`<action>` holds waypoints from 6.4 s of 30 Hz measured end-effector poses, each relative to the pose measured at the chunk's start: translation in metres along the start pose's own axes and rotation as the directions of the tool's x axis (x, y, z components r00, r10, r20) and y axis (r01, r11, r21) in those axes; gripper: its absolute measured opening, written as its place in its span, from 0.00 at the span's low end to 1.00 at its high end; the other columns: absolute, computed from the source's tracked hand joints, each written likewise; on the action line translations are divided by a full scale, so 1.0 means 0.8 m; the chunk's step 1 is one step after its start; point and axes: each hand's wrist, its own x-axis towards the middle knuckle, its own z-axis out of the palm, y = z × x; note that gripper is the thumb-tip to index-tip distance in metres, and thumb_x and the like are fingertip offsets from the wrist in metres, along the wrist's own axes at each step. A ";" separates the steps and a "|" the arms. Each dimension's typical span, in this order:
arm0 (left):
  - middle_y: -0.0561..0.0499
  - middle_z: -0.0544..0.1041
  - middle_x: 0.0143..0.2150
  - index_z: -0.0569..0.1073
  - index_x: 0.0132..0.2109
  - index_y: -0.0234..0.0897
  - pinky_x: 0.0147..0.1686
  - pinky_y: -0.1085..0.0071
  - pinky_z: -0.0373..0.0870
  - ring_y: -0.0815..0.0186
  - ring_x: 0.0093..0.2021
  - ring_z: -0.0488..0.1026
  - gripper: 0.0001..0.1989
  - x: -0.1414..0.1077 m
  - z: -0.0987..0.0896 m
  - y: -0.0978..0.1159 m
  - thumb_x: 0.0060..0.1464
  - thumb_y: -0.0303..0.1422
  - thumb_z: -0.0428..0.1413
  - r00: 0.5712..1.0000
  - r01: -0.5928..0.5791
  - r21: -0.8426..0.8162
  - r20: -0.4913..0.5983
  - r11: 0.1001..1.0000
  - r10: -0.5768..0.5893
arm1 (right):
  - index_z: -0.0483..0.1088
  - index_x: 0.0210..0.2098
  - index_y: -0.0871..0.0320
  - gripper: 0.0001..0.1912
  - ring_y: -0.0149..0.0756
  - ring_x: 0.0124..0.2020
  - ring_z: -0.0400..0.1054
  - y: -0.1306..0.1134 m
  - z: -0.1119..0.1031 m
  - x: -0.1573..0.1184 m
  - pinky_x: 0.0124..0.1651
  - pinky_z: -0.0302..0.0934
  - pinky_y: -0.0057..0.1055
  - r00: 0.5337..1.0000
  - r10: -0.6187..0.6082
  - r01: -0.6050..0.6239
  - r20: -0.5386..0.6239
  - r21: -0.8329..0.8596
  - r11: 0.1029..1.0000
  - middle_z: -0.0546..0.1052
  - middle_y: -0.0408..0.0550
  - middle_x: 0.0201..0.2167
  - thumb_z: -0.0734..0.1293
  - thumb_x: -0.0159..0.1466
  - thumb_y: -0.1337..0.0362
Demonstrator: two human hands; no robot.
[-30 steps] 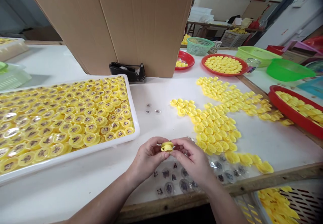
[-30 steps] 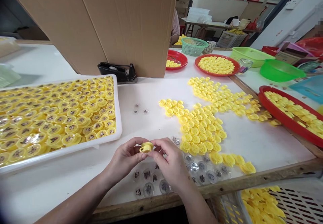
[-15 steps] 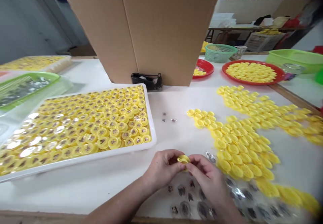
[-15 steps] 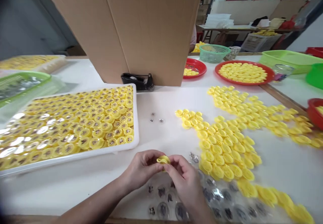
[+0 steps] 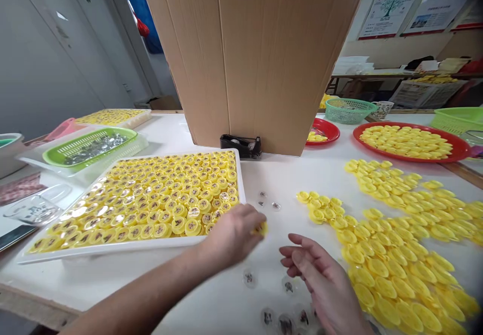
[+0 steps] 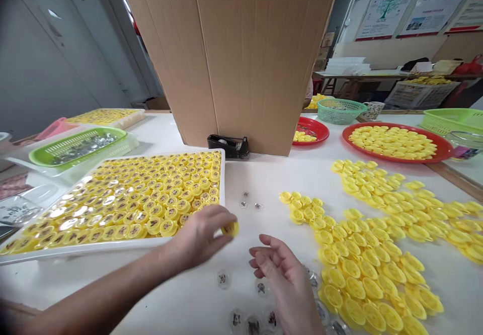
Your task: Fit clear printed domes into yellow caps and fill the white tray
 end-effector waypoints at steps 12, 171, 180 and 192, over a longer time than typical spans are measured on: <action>0.45 0.75 0.41 0.76 0.42 0.40 0.43 0.59 0.66 0.54 0.43 0.67 0.11 0.062 -0.013 -0.128 0.50 0.33 0.54 0.982 0.183 0.528 -0.067 0.829 -0.174 | 0.67 0.46 0.59 0.24 0.39 0.34 0.70 0.019 -0.042 0.004 0.35 0.65 0.32 0.985 -0.108 0.079 -0.133 -0.203 0.976 0.75 0.48 0.33 0.68 0.56 0.51; 0.45 0.73 0.43 0.69 0.46 0.38 0.42 0.62 0.71 0.60 0.43 0.71 0.12 0.036 0.078 0.037 0.54 0.29 0.50 0.996 0.074 -0.119 0.065 0.990 -0.066 | 0.72 0.34 0.59 0.06 0.33 0.32 0.67 0.018 -0.023 0.030 0.33 0.55 0.27 0.813 -0.019 0.579 0.582 -0.804 0.133 0.73 0.46 0.33 0.63 0.60 0.70; 0.49 0.68 0.57 0.68 0.55 0.46 0.46 0.67 0.68 0.61 0.48 0.70 0.23 0.249 0.138 0.015 0.53 0.26 0.47 0.909 0.077 0.097 0.401 0.992 -0.110 | 0.72 0.29 0.55 0.04 0.33 0.28 0.64 0.023 -0.030 0.029 0.27 0.53 0.27 0.748 -0.063 0.663 0.660 -0.747 0.046 0.71 0.42 0.29 0.67 0.58 0.62; 0.52 0.70 0.55 0.68 0.55 0.56 0.48 0.60 0.66 0.54 0.53 0.67 0.21 0.281 0.180 0.012 0.56 0.46 0.44 0.836 0.100 0.139 0.526 0.985 -0.159 | 0.72 0.22 0.52 0.08 0.35 0.22 0.66 0.042 -0.019 0.053 0.19 0.55 0.28 0.771 0.112 0.624 0.627 -0.779 0.065 0.75 0.44 0.28 0.67 0.55 0.57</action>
